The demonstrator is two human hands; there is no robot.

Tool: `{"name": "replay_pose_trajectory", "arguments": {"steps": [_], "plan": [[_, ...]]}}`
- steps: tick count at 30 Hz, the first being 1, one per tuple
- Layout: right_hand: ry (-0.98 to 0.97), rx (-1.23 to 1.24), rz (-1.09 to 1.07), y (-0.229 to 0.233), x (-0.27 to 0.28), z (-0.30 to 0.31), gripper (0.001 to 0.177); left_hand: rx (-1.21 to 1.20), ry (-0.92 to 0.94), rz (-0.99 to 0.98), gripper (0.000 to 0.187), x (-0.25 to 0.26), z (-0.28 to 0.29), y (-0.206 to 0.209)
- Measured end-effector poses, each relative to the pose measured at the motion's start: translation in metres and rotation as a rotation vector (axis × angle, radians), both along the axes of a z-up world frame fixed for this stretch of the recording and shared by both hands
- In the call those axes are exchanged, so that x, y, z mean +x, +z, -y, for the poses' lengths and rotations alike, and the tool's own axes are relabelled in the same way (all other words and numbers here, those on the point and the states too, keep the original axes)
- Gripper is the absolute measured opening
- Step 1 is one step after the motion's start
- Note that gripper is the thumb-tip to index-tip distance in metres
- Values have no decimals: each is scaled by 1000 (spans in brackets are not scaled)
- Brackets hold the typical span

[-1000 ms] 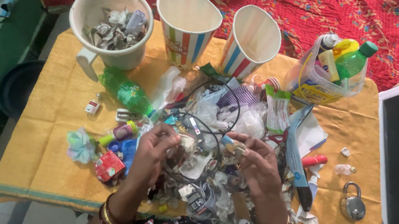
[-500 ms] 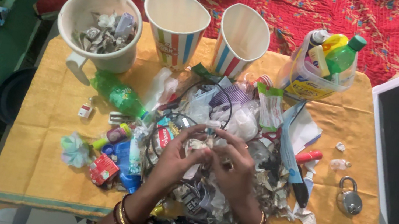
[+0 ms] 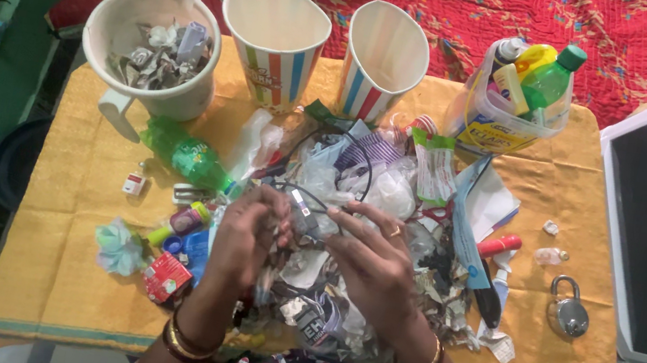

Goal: The person sorts a pile of mixed waste on a table into three separate containers. They pick up various items, including plastic bottles, paper, and small containers, and place them into a white pitcher, two striped cups, or a clear plastic tub. The person handles items one by one, occasionally moving the pile to access items underneath.

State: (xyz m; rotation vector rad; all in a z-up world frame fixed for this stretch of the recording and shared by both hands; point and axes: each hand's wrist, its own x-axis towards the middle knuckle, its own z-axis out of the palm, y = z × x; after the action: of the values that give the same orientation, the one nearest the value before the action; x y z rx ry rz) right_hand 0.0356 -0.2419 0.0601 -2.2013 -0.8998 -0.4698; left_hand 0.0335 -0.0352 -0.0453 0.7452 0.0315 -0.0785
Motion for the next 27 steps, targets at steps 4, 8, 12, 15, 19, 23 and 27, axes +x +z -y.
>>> {"name": "replay_pose_trajectory", "arguments": {"steps": [4,8,12,15,19,23,27], "plan": [[43,-132,-99,-17,5,-7,17,34,52,-191,16,3,-13,22],[116,-393,-193,-38,-1,-28,41,122,57,-183,23,-3,-21,26],[120,-425,-185,-40,-3,-32,33,568,112,-41,25,-13,-26,25],[117,-384,-174,-37,-1,-31,24,1017,34,-33,22,-20,-26,34],[89,-107,-264,-29,6,-21,9,1568,-108,109,22,-34,-23,50],[-101,671,-949,-22,8,4,10,1629,-360,199,31,-66,-33,63],[5,1165,-1175,-30,25,28,17,1617,-281,444,59,-90,-45,57]]}}
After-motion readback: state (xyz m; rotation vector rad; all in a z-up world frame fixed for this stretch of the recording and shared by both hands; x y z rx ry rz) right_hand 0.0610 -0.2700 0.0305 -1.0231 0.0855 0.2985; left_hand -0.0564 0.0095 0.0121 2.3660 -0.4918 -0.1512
